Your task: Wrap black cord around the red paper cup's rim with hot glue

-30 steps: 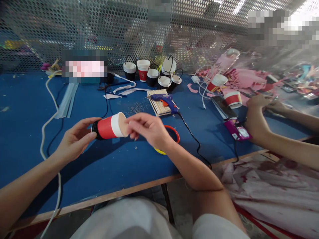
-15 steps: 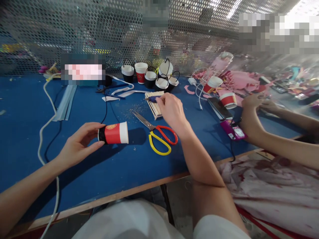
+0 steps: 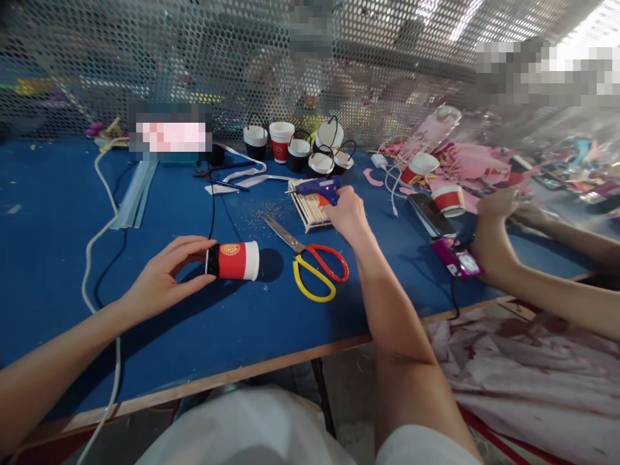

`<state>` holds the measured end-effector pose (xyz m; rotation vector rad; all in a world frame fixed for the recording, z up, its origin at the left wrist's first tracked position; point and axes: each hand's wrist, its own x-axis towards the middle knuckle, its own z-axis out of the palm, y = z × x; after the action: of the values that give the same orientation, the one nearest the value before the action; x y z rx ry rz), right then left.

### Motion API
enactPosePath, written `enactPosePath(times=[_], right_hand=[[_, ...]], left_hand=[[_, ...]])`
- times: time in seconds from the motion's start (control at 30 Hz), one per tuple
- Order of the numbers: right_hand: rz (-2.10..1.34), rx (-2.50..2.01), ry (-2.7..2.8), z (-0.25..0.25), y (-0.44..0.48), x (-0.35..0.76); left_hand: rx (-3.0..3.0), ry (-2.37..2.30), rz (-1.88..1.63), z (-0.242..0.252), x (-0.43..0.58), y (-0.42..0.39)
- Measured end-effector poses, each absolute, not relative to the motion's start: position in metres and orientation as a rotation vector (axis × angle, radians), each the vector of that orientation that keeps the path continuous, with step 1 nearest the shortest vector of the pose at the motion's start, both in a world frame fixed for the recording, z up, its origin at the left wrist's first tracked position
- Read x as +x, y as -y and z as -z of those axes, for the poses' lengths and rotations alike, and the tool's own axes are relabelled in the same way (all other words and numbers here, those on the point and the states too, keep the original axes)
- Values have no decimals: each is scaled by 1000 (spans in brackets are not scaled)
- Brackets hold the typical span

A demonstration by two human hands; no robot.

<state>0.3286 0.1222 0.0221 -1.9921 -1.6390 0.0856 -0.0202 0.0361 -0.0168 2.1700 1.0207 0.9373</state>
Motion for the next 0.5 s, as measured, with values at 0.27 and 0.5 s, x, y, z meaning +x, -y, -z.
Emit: enactPosePath(times=[0.27,0.5], right_hand=[[-895,-1534,1487,-44,-78,296],[-1163,-1332,1721,-36,-46,256]], left_hand=[[2205,-1046,-958,17,-24,-40],[2277,-1046,-964,16,-24,-45]])
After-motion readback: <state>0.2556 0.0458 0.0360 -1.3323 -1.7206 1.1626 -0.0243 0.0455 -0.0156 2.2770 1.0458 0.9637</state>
